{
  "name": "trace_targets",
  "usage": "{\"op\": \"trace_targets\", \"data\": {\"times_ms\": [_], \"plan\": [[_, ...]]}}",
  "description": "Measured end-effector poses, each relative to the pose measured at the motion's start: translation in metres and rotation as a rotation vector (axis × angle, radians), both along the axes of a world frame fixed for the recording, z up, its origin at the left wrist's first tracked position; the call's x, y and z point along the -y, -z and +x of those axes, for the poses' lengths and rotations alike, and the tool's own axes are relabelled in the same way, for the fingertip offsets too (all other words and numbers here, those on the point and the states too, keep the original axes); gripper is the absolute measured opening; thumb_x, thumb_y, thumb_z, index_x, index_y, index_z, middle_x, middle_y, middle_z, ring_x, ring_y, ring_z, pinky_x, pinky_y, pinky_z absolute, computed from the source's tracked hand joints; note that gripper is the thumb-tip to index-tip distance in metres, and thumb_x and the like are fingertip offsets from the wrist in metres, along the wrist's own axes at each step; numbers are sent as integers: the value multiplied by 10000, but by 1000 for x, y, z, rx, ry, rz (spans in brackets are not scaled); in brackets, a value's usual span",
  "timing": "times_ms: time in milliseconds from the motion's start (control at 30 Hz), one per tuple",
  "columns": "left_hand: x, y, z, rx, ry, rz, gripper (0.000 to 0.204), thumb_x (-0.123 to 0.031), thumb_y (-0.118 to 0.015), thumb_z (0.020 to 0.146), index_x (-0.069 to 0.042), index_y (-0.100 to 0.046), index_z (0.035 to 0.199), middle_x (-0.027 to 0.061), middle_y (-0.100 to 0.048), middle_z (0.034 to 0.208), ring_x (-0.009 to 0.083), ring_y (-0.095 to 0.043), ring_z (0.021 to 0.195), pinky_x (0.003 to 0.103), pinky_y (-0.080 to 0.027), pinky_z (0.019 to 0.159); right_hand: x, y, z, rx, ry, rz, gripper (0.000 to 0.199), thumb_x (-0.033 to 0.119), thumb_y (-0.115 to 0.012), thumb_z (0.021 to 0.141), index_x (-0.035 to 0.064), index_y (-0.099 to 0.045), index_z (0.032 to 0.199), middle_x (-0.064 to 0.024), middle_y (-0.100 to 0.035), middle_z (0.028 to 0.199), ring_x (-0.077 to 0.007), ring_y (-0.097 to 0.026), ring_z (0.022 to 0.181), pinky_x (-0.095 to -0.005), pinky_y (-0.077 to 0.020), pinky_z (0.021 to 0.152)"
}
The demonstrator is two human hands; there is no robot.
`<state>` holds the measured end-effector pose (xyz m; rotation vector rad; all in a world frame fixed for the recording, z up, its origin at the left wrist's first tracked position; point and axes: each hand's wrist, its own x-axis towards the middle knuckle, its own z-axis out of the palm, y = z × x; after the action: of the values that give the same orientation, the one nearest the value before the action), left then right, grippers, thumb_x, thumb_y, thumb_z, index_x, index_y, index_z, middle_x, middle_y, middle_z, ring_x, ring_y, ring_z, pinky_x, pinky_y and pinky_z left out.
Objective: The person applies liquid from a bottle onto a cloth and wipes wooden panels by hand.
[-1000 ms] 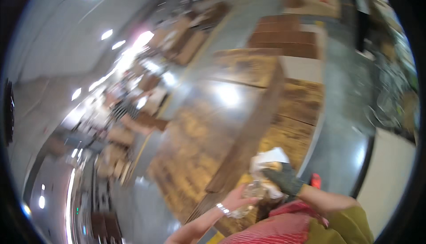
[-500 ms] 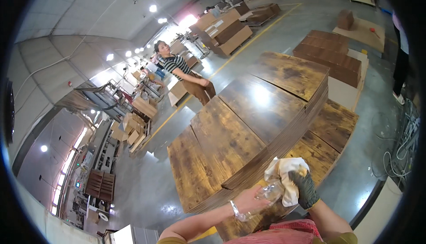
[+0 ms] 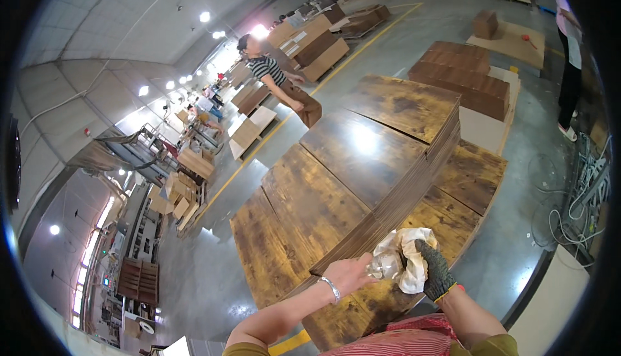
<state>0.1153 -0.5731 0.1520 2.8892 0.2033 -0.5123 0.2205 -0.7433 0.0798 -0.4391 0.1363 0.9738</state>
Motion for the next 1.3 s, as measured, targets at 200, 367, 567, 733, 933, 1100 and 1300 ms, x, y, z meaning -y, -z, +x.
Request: {"op": "trace_targets", "data": {"times_ms": [200,367,567,733,933,1100,1300], "plan": [[-2,4,3,25,-16,-36,413,-403,-556,794,-95,-426,1036,152,-604,755,328,-592,744,419,-457,612,-11,-38,8,479,-213,16,358,241,-554,839,-43,-515,1055,-137,-588,990,-225,-584,863,-389,-497,742],[0,-24,-5,245,91,54,386,-336,-638,738,-66,-451,942,142,-597,698,314,-597,673,405,-465,563,-2,51,9,3,-24,146,297,307,-416,894,32,-523,855,-59,-541,668,-178,-534,587,-342,-458,540],[-2,-21,0,123,100,122,358,-334,-623,749,-81,-458,942,123,-598,732,286,-596,685,373,-466,578,1,59,16,-183,-30,154,288,257,-485,885,31,-512,1061,-99,-572,950,-182,-575,782,-300,-490,687],[14,-9,-3,75,176,103,344,-323,-615,756,-80,-455,940,115,-593,744,281,-595,682,369,-470,584,12,117,-5,161,-59,88,408,298,-529,860,20,-471,1153,-147,-540,1099,-247,-557,947,-379,-463,832],[14,14,0,-103,143,178,359,-330,-615,758,-73,-452,947,117,-596,756,286,-592,684,370,-472,607,38,85,0,-321,-132,75,371,317,-561,843,19,-516,1059,-113,-603,901,-215,-604,764,-328,-524,666],[-4,92,-8,214,9,-269,461,-305,-707,687,-58,-527,1033,187,-595,823,283,-603,807,335,-484,688,28,133,-26,-116,190,208,642,529,-507,794,60,-423,1224,-169,-519,1133,-284,-537,971,-379,-443,855],[-24,98,27,282,-644,-648,548,-155,-744,660,-3,-474,1112,137,-603,957,238,-605,838,329,-478,737,15,190,16,-9,51,19,308,299,-393,890,83,-504,1079,-121,-580,938,-182,-576,845,-285,-488,726]]}}
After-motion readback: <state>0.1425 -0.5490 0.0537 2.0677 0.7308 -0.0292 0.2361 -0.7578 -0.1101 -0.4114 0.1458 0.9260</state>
